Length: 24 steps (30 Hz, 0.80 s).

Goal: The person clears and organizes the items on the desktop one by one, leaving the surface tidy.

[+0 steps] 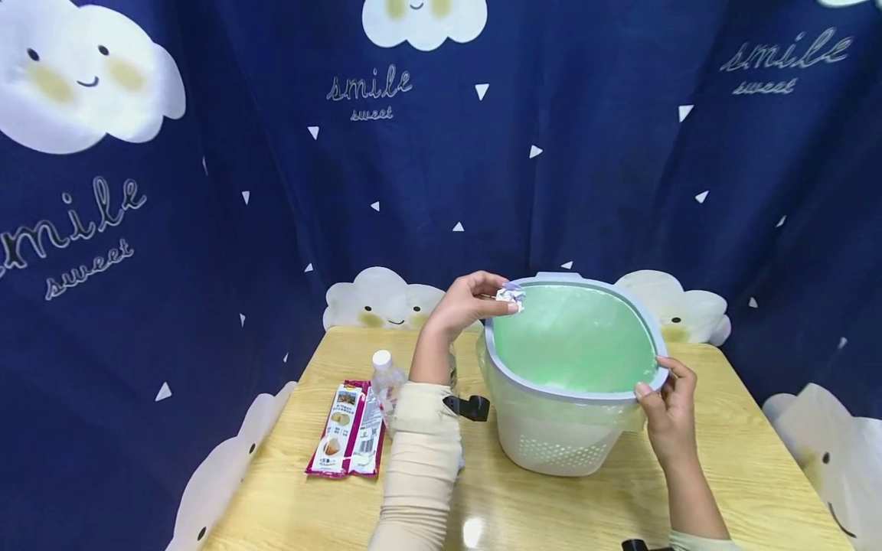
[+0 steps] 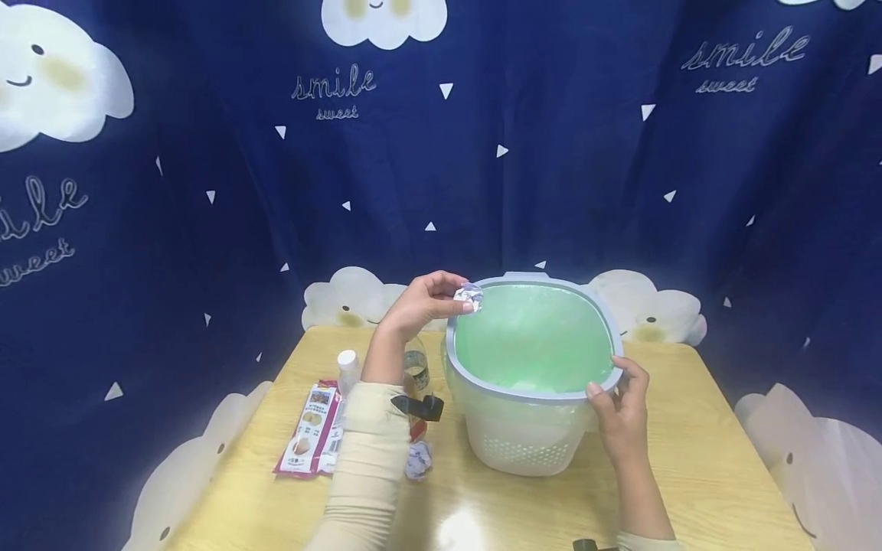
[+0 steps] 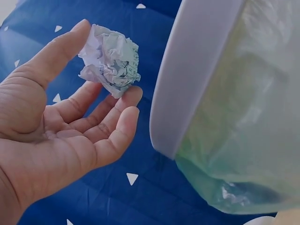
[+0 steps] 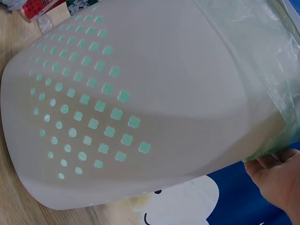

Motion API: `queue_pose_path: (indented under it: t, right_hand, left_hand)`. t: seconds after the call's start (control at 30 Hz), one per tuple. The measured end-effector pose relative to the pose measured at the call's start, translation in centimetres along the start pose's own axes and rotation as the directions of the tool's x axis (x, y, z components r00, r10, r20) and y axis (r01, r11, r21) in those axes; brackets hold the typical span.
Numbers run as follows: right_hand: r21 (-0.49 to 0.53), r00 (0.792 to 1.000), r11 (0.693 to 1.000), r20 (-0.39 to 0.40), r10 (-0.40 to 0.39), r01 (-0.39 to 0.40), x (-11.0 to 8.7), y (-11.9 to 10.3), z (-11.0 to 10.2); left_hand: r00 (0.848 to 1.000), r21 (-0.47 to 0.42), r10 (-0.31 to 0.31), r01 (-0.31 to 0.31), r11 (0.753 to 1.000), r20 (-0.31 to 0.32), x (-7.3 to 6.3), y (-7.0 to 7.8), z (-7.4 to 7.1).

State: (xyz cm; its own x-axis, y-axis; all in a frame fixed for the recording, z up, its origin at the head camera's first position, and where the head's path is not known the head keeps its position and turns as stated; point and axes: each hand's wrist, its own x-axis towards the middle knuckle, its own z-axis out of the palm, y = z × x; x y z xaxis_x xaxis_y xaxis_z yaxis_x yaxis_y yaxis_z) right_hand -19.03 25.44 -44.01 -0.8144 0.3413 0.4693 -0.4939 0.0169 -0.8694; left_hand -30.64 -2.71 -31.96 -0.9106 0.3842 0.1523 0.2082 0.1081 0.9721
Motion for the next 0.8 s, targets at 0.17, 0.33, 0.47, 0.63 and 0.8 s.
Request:
queue_pose_path:
  t: [0.17, 0.33, 0.47, 0.63, 0.8]
  right_hand:
    - [-0.008, 1.000, 1.000, 0.000, 0.010, -0.010, 0.2, -0.1, -0.4]
    - [-0.008, 1.000, 1.000, -0.005, 0.004, -0.004, 0.5, -0.1, -0.6]
    - [0.010, 1.000, 1.000, 0.000, 0.009, -0.009, 0.4, 0.2, -0.7]
    - [0.005, 1.000, 1.000, 0.017, 0.001, -0.001, 0.0, 0.5, -0.6]
    - [-0.018, 1.000, 1.000, 0.024, -0.008, 0.009, 0.0, 0.5, -0.6]
  left_hand:
    - [1.000, 0.028, -0.015, 0.014, 0.999, 0.027, 0.6, 0.6, 0.6]
    - [0.996, 0.033, -0.022, 0.019, 0.999, 0.091, 1.7, 1.7, 1.0]
    - [0.988, 0.039, -0.050, 0.044, 0.998, 0.149, 2.5, 2.4, 1.0]
    - [0.970, 0.068, -0.082, 0.069, 0.995, 0.227, 3.4, 2.8, 0.7]
    - [0.953, 0.097, -0.111, 0.087, 0.991, 0.281, 4.6, 3.2, 0.5]
